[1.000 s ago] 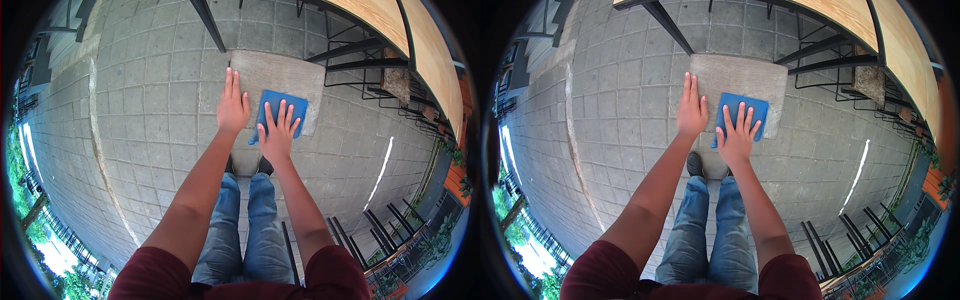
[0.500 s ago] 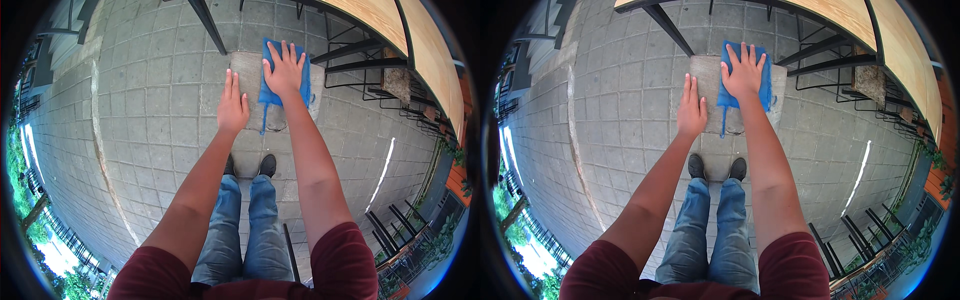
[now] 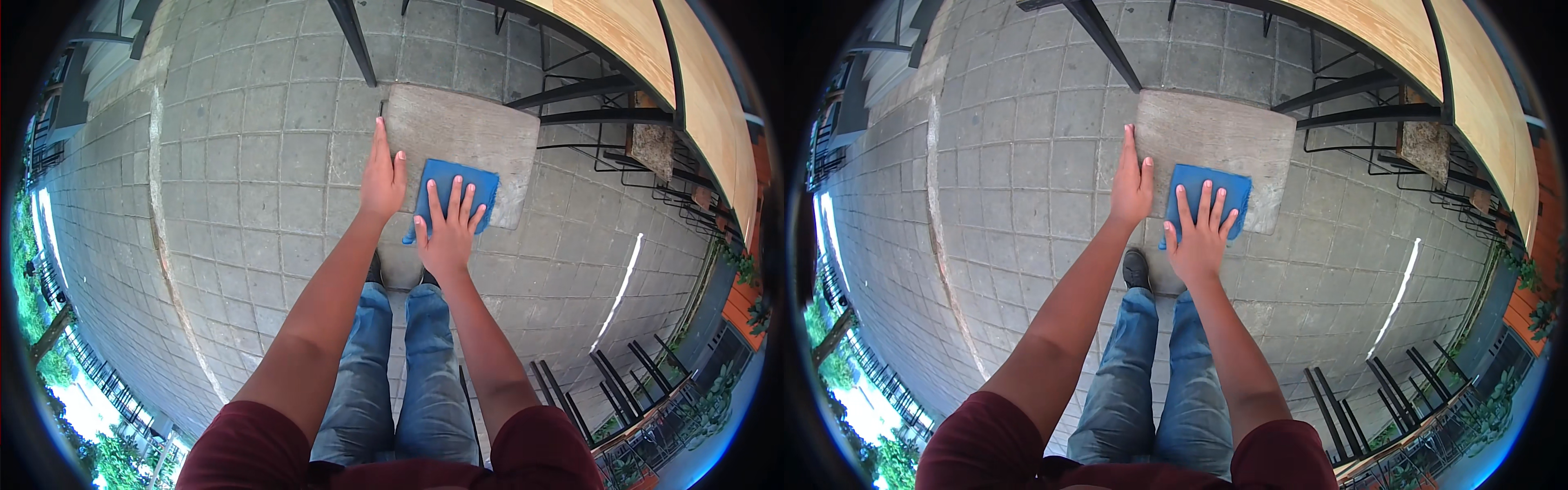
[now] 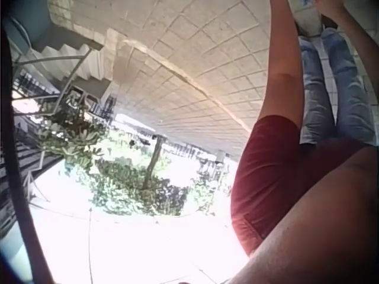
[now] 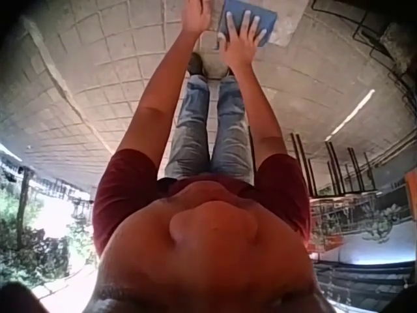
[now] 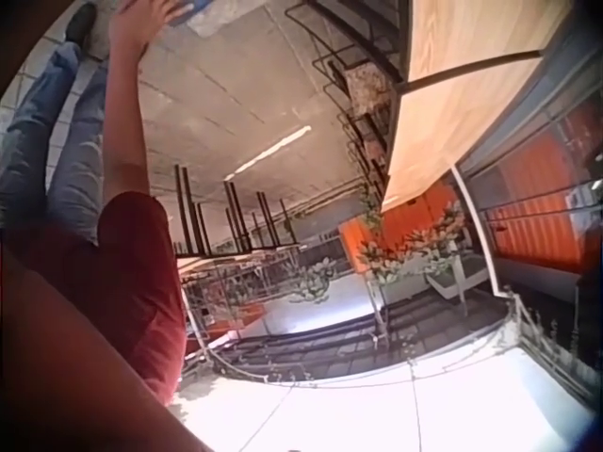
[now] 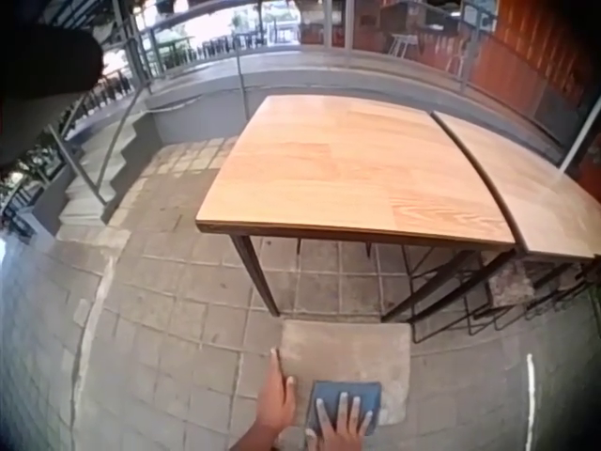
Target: Wiping down wooden tables and chair seats with a blue cloth in an outdoor restaurant patio.
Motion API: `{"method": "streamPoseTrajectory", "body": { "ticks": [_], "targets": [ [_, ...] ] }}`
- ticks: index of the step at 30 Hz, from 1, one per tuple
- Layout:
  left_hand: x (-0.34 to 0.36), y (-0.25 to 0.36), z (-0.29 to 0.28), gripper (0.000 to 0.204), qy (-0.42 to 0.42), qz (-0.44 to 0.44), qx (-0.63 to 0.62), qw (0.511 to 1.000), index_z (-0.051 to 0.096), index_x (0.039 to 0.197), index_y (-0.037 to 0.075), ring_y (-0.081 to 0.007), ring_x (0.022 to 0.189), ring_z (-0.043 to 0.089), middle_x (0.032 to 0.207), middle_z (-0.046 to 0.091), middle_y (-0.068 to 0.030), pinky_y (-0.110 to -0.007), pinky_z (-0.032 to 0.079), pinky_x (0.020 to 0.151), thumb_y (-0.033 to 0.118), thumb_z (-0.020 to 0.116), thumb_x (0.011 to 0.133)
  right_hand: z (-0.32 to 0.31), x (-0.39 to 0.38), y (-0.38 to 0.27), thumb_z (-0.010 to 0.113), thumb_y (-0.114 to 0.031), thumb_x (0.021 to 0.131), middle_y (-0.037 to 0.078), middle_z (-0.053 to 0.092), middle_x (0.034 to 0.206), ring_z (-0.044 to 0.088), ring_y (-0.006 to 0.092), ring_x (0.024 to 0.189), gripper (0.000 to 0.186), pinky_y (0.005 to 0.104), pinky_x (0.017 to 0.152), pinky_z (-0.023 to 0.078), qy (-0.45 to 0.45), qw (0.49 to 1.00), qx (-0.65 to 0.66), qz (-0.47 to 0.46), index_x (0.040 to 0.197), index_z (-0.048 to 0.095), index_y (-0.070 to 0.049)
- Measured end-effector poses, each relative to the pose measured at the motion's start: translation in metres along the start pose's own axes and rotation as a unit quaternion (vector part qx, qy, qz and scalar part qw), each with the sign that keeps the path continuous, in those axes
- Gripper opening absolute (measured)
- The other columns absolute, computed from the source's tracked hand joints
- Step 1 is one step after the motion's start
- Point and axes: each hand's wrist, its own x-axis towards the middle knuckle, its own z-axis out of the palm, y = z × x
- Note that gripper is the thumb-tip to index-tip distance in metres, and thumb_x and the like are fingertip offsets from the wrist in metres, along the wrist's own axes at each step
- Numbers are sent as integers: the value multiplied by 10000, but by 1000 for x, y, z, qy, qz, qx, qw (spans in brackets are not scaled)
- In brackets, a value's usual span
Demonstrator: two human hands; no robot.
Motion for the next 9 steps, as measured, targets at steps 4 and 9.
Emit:
{"method": "streamPoseTrajectory", "body": {
  "ticks": [4, 9],
  "targets": [
    [-1, -6, -4, 674, -17, -8, -8, 1000, 209, 1706, -38, -433, 1598, 352, 1740, 313, -278, -466, 343, 1277, 200, 478, 1136, 0, 35, -1, 552, -452, 1075, 220, 160, 1812, 82, 481, 1670, 672, 721, 1283, 21, 12, 1000, -7, -2, 1705, 402, -271],
    [1, -9, -1, 669, -20, -23, -80, 996, 227, 1704, -37, -407, 1617, 330, 1748, 322, -253, -448, 285, 1309, 207, 489, 1139, -7, 130, 16, 584, -473, 1061, 184, 167, 1819, 107, 477, 1666, 701, 721, 1287, 24, 90, 995, -31, -38, 1706, 394, -274]
  ]
}}
